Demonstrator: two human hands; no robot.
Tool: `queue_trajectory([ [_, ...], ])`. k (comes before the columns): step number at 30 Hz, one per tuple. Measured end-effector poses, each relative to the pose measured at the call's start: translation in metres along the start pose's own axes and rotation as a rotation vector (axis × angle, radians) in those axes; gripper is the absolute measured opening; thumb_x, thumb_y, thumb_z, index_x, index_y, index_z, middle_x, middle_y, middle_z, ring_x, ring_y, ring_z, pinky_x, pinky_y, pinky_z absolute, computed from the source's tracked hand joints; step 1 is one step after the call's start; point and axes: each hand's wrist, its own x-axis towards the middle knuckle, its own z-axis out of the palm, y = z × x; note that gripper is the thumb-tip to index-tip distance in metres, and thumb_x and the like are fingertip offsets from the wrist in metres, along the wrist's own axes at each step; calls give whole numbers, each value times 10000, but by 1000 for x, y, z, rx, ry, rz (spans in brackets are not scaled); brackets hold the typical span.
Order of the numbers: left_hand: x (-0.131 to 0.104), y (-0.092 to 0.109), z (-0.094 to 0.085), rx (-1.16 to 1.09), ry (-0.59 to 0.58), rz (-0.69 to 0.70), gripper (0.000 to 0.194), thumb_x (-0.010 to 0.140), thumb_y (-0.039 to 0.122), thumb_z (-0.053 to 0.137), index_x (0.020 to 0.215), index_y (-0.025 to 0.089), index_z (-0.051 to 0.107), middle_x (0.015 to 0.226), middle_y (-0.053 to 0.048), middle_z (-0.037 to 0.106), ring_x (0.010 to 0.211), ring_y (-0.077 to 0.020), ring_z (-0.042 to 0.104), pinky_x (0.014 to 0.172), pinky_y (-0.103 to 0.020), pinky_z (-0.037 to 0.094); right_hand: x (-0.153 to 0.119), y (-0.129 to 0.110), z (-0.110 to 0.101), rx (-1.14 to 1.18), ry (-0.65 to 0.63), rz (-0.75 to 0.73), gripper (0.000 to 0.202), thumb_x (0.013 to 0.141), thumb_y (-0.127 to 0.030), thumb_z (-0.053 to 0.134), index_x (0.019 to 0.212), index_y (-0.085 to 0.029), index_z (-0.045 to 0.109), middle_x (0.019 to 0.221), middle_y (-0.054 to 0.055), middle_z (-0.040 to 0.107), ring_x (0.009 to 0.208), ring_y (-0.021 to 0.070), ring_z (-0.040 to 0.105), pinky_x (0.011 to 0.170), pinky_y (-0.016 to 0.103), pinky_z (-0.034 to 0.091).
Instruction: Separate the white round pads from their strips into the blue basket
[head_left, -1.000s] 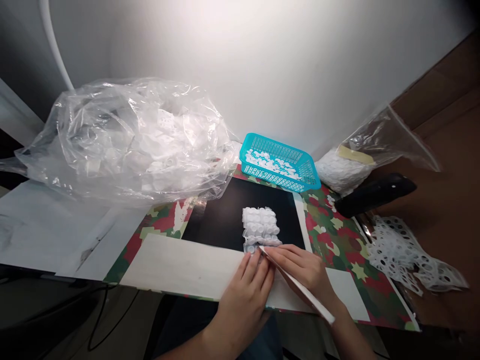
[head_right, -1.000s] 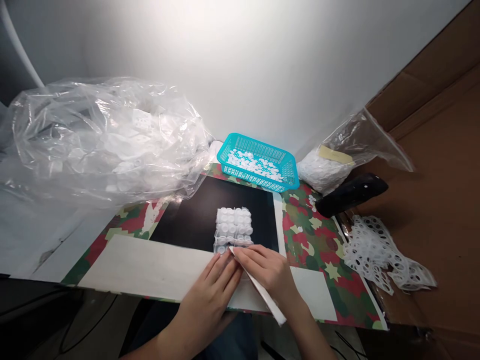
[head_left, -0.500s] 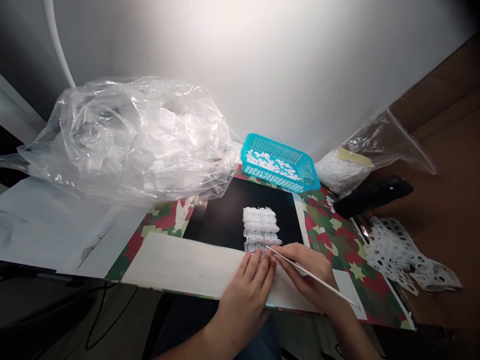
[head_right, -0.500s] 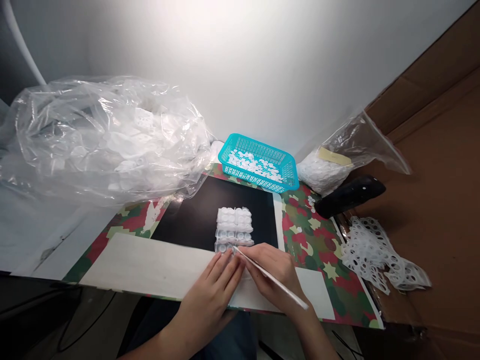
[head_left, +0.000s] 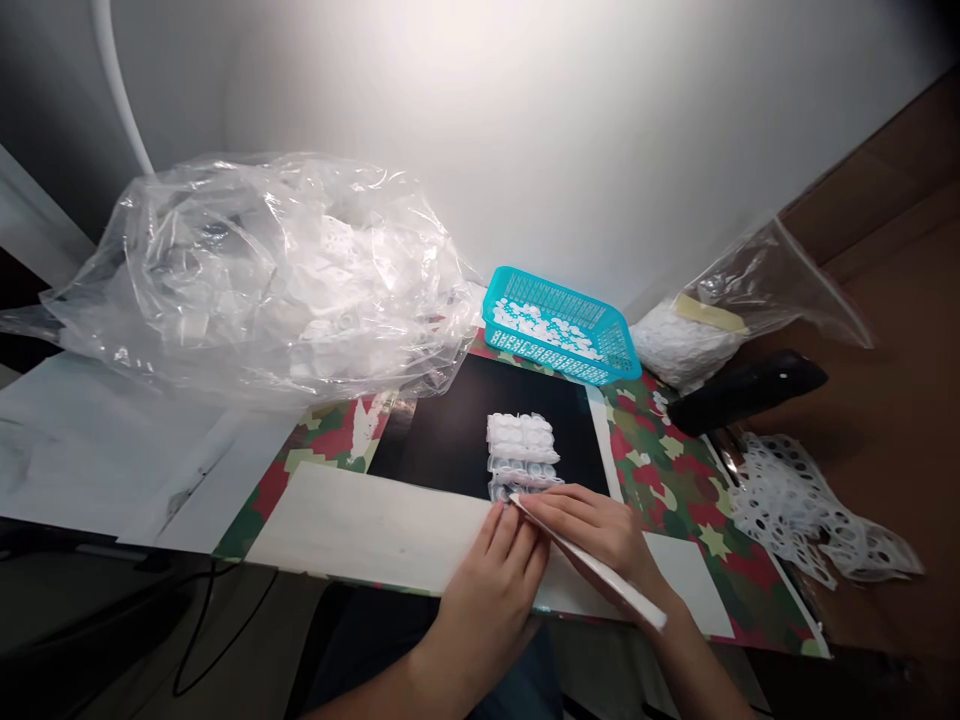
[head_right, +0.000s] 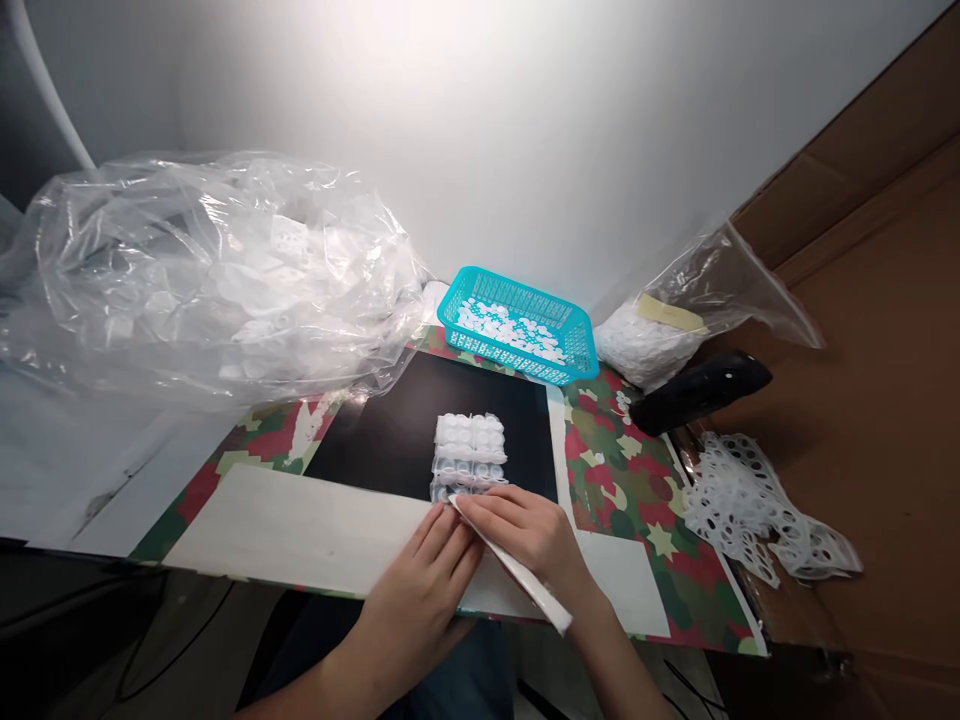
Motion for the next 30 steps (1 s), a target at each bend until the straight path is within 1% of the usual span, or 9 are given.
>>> queue_trajectory([
  [4,0,0,-1,6,-11,3,584,864,457,466,1283,49,472,1319,-137,510,1248,-332,411,1124,-435,119,0,-1,2,-26,6,5,339,871,-66,526,1194,-154,577,1027,75,702,939,196,638,791,329,553],
  [10,0,0,-1,6,8,-1,641,850,471,490,1332,54,421,1380,-147,453,1288,-336,366,1116,-434,128,2,-1,10,-147,82,-8,326,876,-60,524,1181,-158,583,1033,65,709,943,192,644,787,310,551],
  [15,1,-2,-1,1,-11,7,639,857,455,483,1345,50,405,1408,-157,417,1303,-337,348,1105,-423,153,7,2,12,-199,117,35,331,876,-53,512,1177,-165,593,1023,65,712,904,178,657,784,295,546],
  [17,0,-2,0,-6,-9,5,637,865,455,470,1348,45,399,1411,-160,412,1306,-340,342,1108,-426,141,6,2,10,-171,112,57,329,883,-70,500,1179,-177,598,1016,65,713,905,179,660,783,299,549],
  [19,-1,-1,1,-17,-2,3,638,872,456,459,1354,44,390,1413,-158,410,1310,-345,332,1113,-434,120,4,2,7,-93,87,81,328,890,-88,486,1185,-180,597,1023,73,706,929,184,654,792,311,552],
  [21,-2,-1,1,-30,0,-2,646,874,451,458,1365,40,371,1419,-159,399,1314,-347,324,1120,-440,99,0,0,4,6,66,111,333,890,-81,473,1184,-175,596,1042,84,693,959,189,643,813,325,550],
  [23,-1,-1,-1,-53,-26,-12,671,863,457,479,1374,40,354,1429,-162,383,1320,-342,315,1128,-438,87,-3,-2,0,75,73,136,324,881,-64,477,1155,-172,610,1039,85,688,964,192,636,824,333,546],
  [27,6,-7,-9,-145,-103,-22,777,829,574,474,1392,59,326,1451,-155,347,1331,-327,300,1139,-423,87,-10,-6,-6,105,99,159,307,872,-56,499,1132,-166,619,1024,83,687,944,193,638,817,328,540],
  [30,11,-12,-12,-194,-116,-15,856,815,674,399,1406,63,301,1478,-157,295,1365,-335,221,1137,-431,93,-16,-7,-10,97,120,214,304,871,-60,508,1131,-175,617,1032,71,684,959,192,635,840,322,524],
])
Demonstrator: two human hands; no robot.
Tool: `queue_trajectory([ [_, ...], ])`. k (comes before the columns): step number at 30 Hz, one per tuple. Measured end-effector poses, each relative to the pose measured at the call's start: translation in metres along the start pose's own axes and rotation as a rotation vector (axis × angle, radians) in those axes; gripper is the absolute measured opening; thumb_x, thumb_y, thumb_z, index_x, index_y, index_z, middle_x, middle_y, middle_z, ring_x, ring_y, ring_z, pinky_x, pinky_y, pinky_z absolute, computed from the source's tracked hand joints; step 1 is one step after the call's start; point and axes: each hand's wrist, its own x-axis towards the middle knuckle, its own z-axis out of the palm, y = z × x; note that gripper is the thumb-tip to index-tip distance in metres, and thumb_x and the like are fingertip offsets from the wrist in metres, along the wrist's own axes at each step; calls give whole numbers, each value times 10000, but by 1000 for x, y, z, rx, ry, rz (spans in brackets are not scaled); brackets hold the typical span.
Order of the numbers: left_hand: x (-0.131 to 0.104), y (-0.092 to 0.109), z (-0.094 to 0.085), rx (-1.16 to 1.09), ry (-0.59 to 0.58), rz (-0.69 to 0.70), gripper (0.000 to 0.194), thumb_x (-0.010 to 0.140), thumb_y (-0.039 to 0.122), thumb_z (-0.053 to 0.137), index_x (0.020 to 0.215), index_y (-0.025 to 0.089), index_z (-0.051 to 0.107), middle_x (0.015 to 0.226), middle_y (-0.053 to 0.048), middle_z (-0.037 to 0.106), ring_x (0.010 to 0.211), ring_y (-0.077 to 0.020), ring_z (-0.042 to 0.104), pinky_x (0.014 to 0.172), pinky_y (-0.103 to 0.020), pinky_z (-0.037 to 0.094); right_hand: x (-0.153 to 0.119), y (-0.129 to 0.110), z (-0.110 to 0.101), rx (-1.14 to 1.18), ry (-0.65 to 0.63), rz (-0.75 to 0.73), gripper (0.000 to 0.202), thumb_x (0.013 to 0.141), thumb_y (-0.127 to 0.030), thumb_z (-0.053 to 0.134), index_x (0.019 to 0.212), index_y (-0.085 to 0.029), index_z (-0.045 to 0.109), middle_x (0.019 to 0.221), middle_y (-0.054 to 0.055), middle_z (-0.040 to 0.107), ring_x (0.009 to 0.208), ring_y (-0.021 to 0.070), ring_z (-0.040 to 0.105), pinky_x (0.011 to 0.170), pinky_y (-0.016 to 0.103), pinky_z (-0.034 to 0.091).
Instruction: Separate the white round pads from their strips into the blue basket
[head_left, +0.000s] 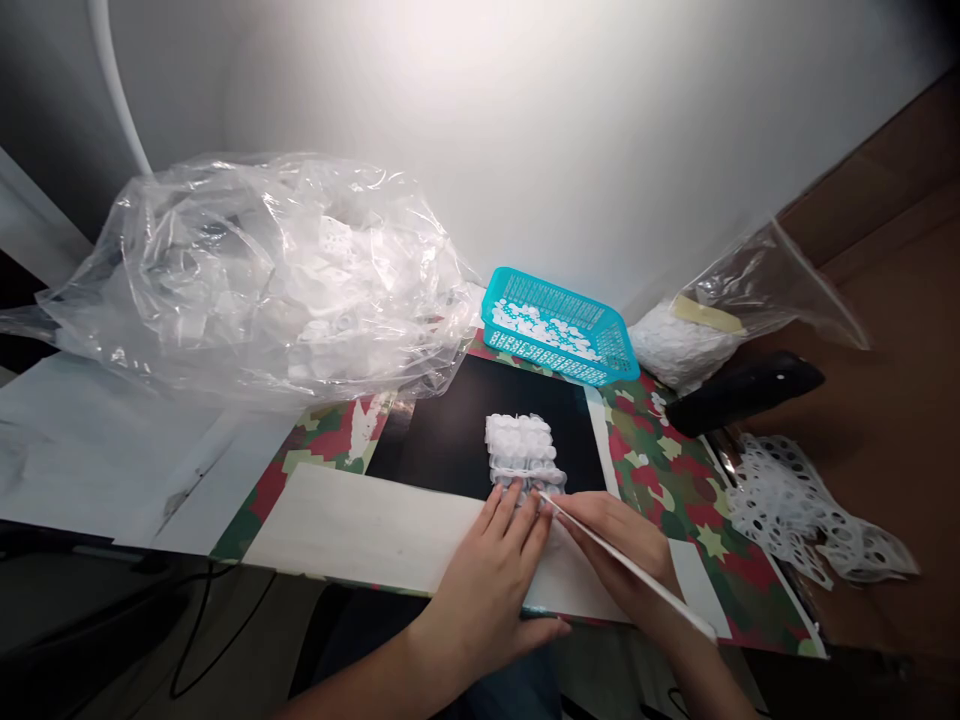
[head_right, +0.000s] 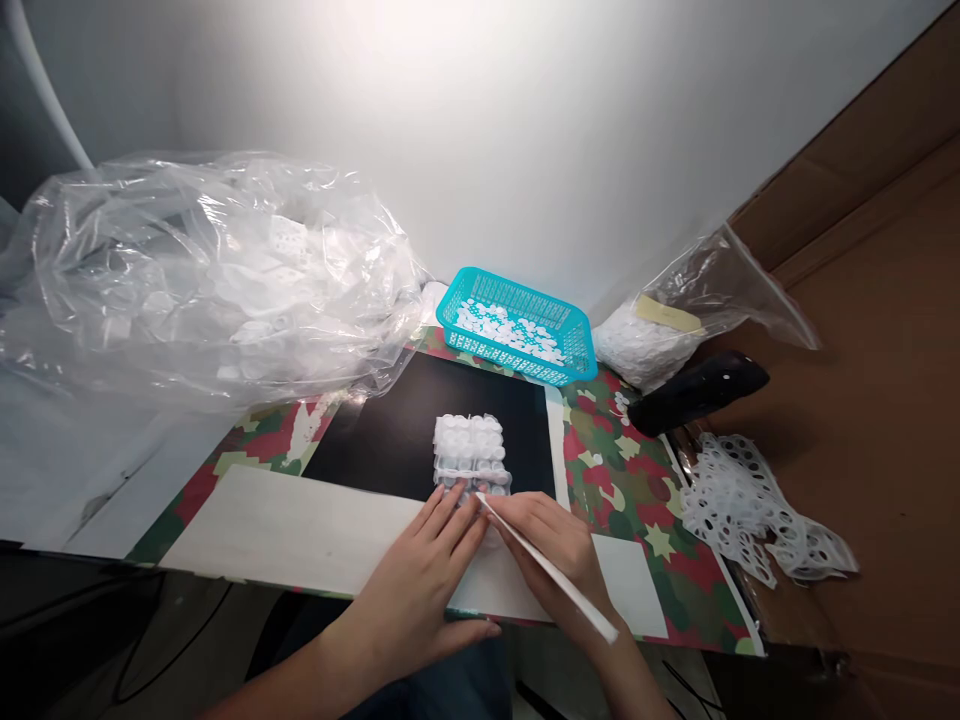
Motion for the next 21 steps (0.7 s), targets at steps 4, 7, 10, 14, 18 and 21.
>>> queue_trajectory([
  [4,1,-1,0,13,13,11,880,824,688,354,1436,66,234,1507,-157,218,1388,-342,125,1131,-442,84,-4,1,-2,-34,55,76,289,865,-69,532,1105,-203,620,1004,46,685,940,179,638,828,297,514],
  [7,-4,2,0,81,30,-8,840,844,625,402,1444,71,208,1513,-158,196,1394,-330,102,1129,-449,63,-2,0,1,2,53,83,277,877,-84,520,1106,-205,617,1005,53,685,938,178,640,823,293,519],
  [10,-12,6,0,151,49,-45,787,866,553,431,1445,71,204,1510,-155,211,1398,-292,118,1134,-416,44,3,-2,5,66,29,88,264,893,-109,501,1109,-208,617,1023,57,683,940,177,647,825,283,534],
  [14,-20,7,3,200,61,-66,732,887,504,420,1435,56,235,1495,-159,253,1389,-277,174,1134,-385,33,8,-2,10,121,-35,60,276,913,-144,457,1122,-229,616,1033,46,685,938,193,658,817,287,555],
  [18,-21,6,6,220,41,-61,704,891,487,415,1419,44,272,1476,-158,300,1370,-284,231,1133,-390,58,7,3,13,160,-93,53,296,925,-146,431,1149,-230,605,1062,62,677,976,227,643,850,336,547],
  [21,-21,5,7,223,34,-54,698,889,502,407,1405,43,303,1466,-156,321,1366,-289,240,1130,-393,78,4,6,14,159,-117,47,295,927,-144,437,1165,-217,595,1082,71,669,1010,225,626,879,356,532],
])
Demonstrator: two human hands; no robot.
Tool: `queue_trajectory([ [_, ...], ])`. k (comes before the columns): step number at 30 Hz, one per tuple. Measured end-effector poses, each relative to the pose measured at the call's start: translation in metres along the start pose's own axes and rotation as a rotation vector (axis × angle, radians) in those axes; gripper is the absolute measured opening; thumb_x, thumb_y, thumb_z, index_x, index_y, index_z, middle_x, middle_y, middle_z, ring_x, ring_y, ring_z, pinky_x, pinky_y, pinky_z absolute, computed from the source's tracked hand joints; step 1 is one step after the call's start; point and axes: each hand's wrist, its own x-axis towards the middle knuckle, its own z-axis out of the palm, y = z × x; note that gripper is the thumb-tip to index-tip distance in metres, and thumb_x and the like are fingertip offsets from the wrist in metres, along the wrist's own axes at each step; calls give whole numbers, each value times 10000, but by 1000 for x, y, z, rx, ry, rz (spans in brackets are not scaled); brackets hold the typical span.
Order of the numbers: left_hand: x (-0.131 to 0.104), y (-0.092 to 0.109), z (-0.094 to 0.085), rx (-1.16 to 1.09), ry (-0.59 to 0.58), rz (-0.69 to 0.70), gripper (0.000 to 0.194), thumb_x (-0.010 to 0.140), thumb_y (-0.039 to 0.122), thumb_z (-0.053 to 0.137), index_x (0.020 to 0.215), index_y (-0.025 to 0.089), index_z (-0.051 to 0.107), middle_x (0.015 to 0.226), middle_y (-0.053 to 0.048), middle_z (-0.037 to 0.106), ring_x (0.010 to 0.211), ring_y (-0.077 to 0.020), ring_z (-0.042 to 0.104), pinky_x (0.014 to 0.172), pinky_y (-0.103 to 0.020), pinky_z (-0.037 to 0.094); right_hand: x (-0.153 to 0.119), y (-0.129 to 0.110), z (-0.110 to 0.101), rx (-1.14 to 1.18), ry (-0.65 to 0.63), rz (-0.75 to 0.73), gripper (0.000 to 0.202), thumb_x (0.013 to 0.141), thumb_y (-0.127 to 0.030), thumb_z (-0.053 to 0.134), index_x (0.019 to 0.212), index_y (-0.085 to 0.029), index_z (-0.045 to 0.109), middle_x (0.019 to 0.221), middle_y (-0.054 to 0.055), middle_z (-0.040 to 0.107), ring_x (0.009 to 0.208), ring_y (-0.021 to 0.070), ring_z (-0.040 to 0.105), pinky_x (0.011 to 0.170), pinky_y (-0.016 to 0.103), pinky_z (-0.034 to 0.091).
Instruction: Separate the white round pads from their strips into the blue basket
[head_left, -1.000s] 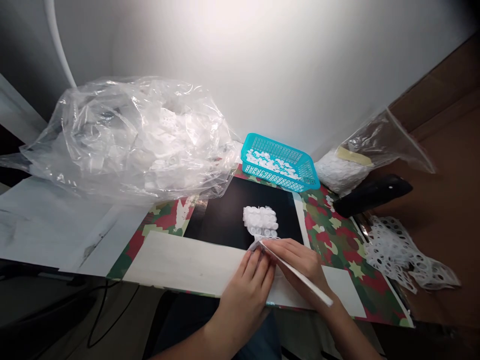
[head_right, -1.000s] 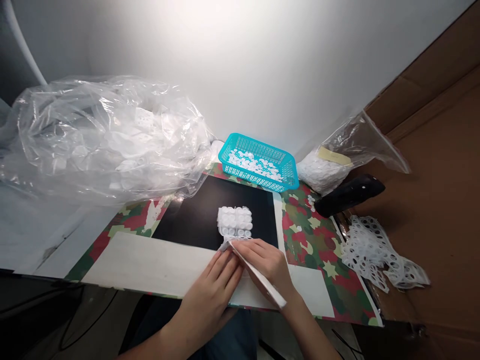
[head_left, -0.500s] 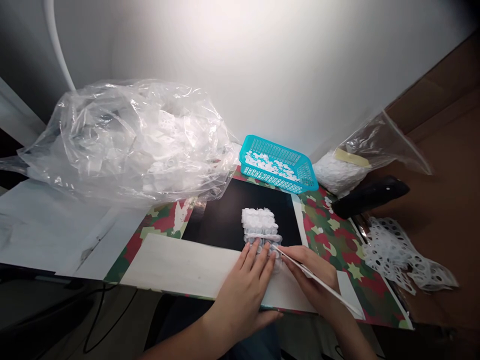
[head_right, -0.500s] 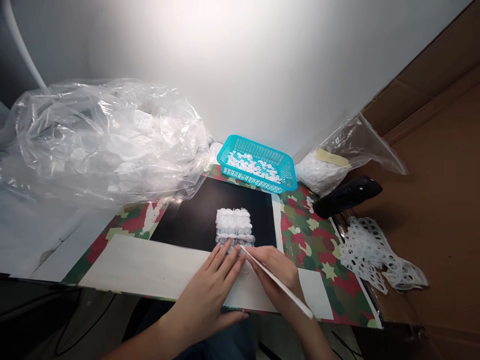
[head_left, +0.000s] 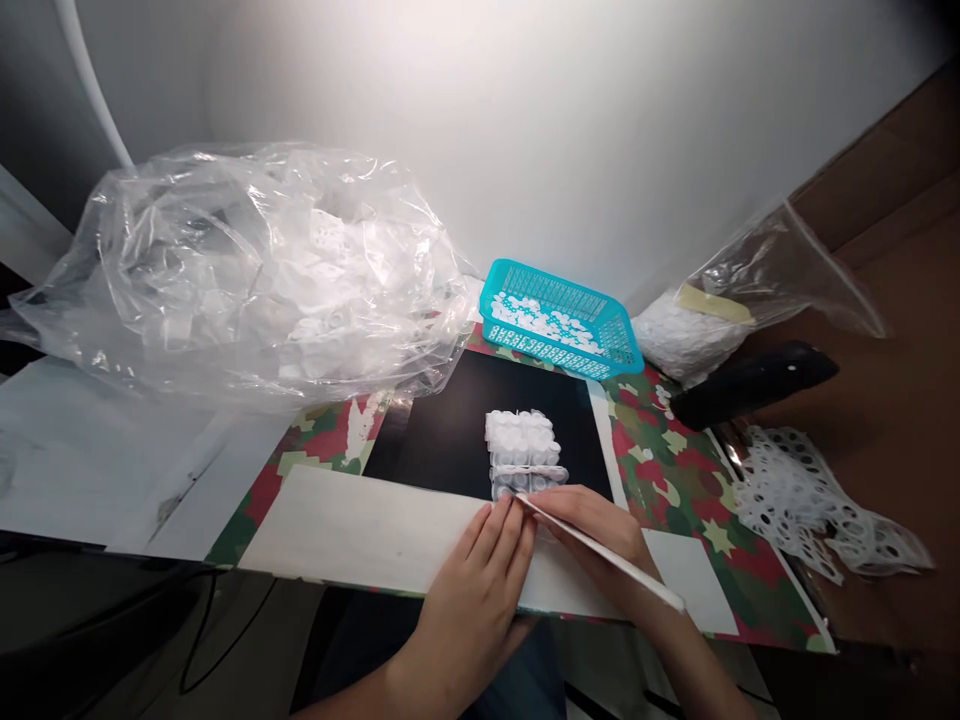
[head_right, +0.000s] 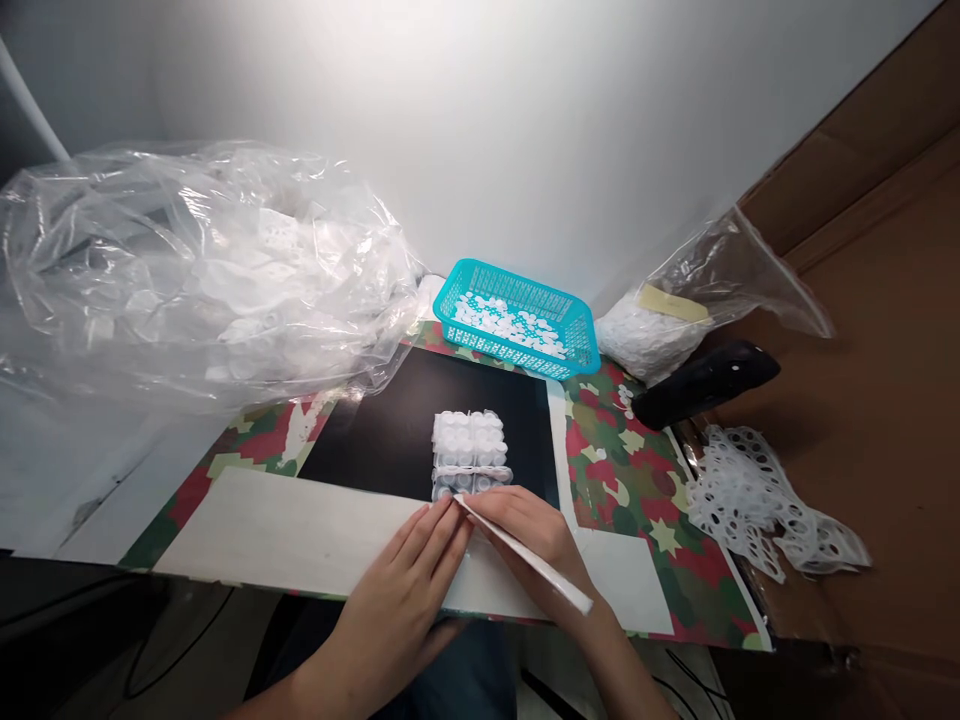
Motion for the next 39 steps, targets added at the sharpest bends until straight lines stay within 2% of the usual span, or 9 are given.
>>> queue_trajectory([
  [3,0,-1,0,4,14,10,688,886,512,410,1379,36,346,1451,-163,346,1358,-295,256,1126,-396,87,-2,2,1,-54,-2,-48,311,926,-126,431,1192,-193,578,1090,86,668,1028,223,616,881,365,528],
  [8,1,-2,0,2,39,24,643,874,511,443,1315,43,440,1406,-159,418,1324,-303,320,1112,-395,136,1,3,5,-266,31,-218,345,921,-103,443,1246,-176,535,1077,82,689,992,204,634,812,352,551],
  [14,1,-3,-1,-15,22,15,664,877,484,432,1376,52,362,1457,-157,340,1353,-291,267,1107,-390,154,16,4,9,-467,85,-264,285,909,-90,484,1172,-139,585,1034,78,708,959,194,649,797,315,537],
  [18,2,-2,-1,-20,15,14,674,877,491,425,1383,52,348,1455,-162,341,1353,-296,260,1104,-395,160,20,4,5,-389,89,-263,266,907,-98,472,1132,-145,606,999,83,715,945,189,657,799,314,544],
  [22,2,-2,-1,-31,7,3,666,873,491,439,1371,55,369,1437,-158,373,1338,-306,286,1098,-403,156,8,1,-4,-196,49,-180,291,884,-83,484,1133,-168,608,974,78,709,907,179,660,787,317,551],
  [24,2,-1,-3,-38,5,-4,674,870,493,449,1378,60,359,1439,-155,370,1332,-304,297,1093,-398,162,1,0,-8,-155,49,-188,334,862,-55,510,1166,-170,590,962,77,707,889,177,657,774,315,551],
  [29,4,-1,-6,-45,-20,-12,724,861,505,470,1419,81,289,1465,-139,332,1331,-289,303,1079,-390,188,-8,2,-11,-192,40,-171,356,870,-63,492,1199,-173,570,946,84,704,862,188,661,750,319,555],
  [34,4,-2,-7,-39,-24,-9,728,862,513,466,1420,80,287,1469,-137,325,1333,-285,298,1075,-389,206,-7,5,-9,-215,28,-167,316,914,-126,437,1192,-174,579,944,81,707,869,192,666,767,327,556],
  [39,4,-1,-6,-49,-12,-11,709,864,505,470,1407,77,315,1461,-141,338,1328,-290,308,1080,-389,183,-8,5,-8,-207,8,-187,341,920,-120,440,1240,-178,544,978,83,698,908,194,644,787,336,544],
])
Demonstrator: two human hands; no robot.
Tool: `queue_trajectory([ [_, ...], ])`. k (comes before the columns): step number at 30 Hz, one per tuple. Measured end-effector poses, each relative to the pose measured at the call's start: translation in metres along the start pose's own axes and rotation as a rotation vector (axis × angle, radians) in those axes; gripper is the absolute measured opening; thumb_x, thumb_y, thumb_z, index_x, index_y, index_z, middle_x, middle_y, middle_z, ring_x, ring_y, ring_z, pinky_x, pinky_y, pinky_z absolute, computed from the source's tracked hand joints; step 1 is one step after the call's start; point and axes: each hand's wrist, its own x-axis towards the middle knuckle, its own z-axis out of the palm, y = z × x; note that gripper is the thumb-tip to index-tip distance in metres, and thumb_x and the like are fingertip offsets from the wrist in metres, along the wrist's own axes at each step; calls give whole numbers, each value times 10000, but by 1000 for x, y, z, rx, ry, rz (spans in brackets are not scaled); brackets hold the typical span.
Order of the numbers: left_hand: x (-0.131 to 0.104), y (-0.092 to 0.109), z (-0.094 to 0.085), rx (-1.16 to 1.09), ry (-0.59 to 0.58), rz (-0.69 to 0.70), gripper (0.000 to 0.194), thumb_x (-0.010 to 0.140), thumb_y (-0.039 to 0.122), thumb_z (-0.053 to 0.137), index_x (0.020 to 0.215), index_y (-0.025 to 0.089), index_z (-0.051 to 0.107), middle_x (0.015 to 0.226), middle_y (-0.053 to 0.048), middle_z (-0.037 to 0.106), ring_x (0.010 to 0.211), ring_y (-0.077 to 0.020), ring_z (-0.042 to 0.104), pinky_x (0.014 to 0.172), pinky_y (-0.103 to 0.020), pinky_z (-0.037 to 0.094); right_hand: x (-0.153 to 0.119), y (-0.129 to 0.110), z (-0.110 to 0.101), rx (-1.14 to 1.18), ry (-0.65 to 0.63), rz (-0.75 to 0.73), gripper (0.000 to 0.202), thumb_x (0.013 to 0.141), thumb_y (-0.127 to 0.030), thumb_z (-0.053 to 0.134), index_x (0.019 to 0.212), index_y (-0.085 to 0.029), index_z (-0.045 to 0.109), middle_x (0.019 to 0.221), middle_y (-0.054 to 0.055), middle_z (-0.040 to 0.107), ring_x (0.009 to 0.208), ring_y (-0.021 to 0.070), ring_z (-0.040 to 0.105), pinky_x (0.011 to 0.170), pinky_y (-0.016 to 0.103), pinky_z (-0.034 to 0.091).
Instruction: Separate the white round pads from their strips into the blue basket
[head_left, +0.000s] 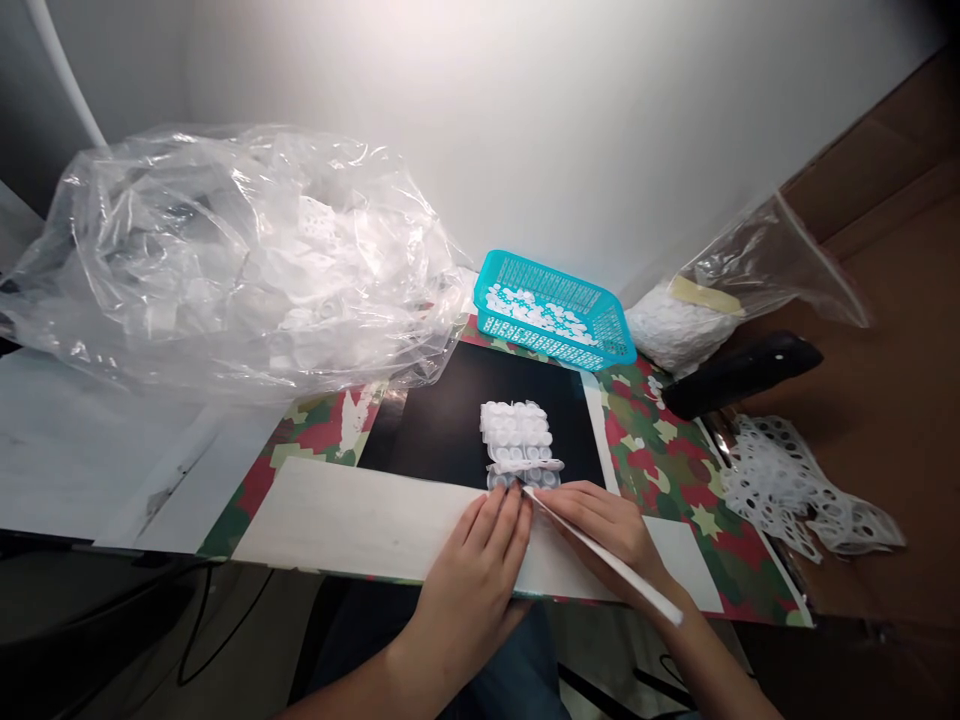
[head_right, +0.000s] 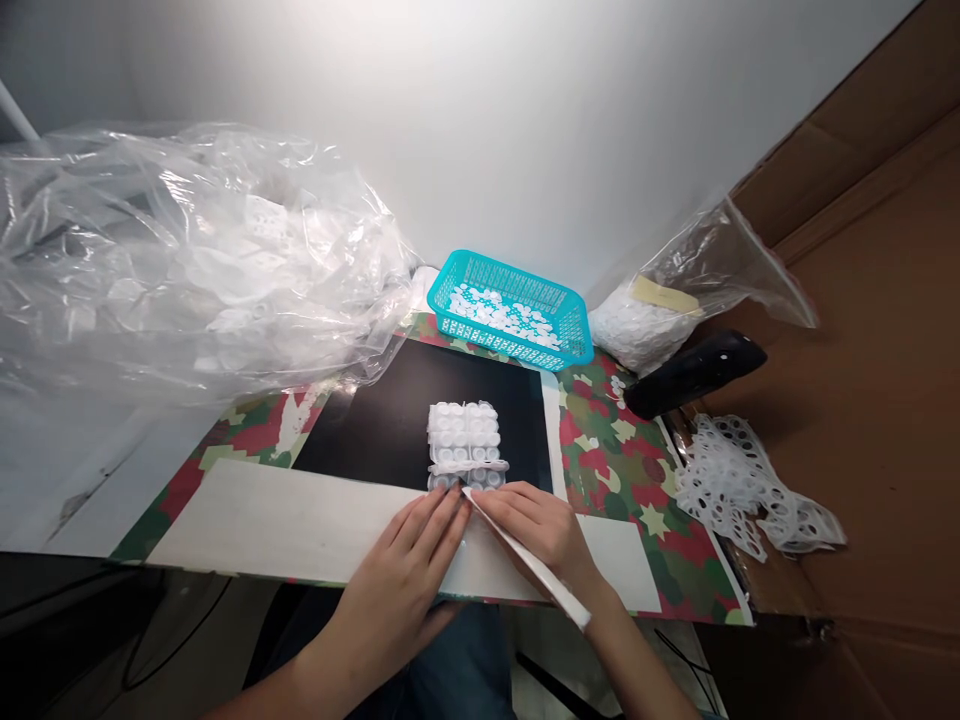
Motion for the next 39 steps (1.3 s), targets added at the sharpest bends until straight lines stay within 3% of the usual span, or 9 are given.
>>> queue_trajectory([
  [6,0,0,0,1,24,-1,693,867,493,467,1399,71,332,1450,-133,362,1322,-288,317,1082,-380,159,2,-1,4,-83,19,-2,347,902,-82,466,1231,-160,546,1005,96,696,909,200,640,768,336,537],
  [12,-1,0,2,10,5,-9,692,877,478,446,1420,75,293,1477,-134,310,1342,-283,274,1094,-383,136,14,1,13,-260,129,-24,309,888,-60,486,1168,-144,586,980,98,712,869,196,668,711,301,529],
  [19,3,3,-1,31,-34,-11,750,842,510,495,1417,74,294,1428,-132,385,1285,-292,325,1069,-403,180,3,-3,-4,14,47,162,253,895,-119,497,1109,-189,614,979,61,700,896,171,657,782,283,531],
  [24,11,8,-9,38,-86,-41,763,815,488,535,1413,76,299,1330,-129,464,1169,-296,390,1002,-449,262,-13,-4,-15,19,58,274,240,894,-131,512,1099,-200,616,954,36,697,855,156,659,763,255,516],
  [31,20,13,-11,54,-71,-81,850,753,485,591,1409,36,289,1197,-133,500,1026,-290,414,888,-465,329,-22,2,-10,99,28,271,303,902,-109,492,1167,-222,588,996,40,686,867,160,638,759,271,497],
  [39,22,13,-9,39,-64,-87,837,737,491,609,1392,51,327,1189,-132,502,1022,-287,402,891,-467,310,-22,5,-11,87,9,183,317,911,-111,468,1192,-207,579,1011,66,684,882,183,628,741,300,505],
])
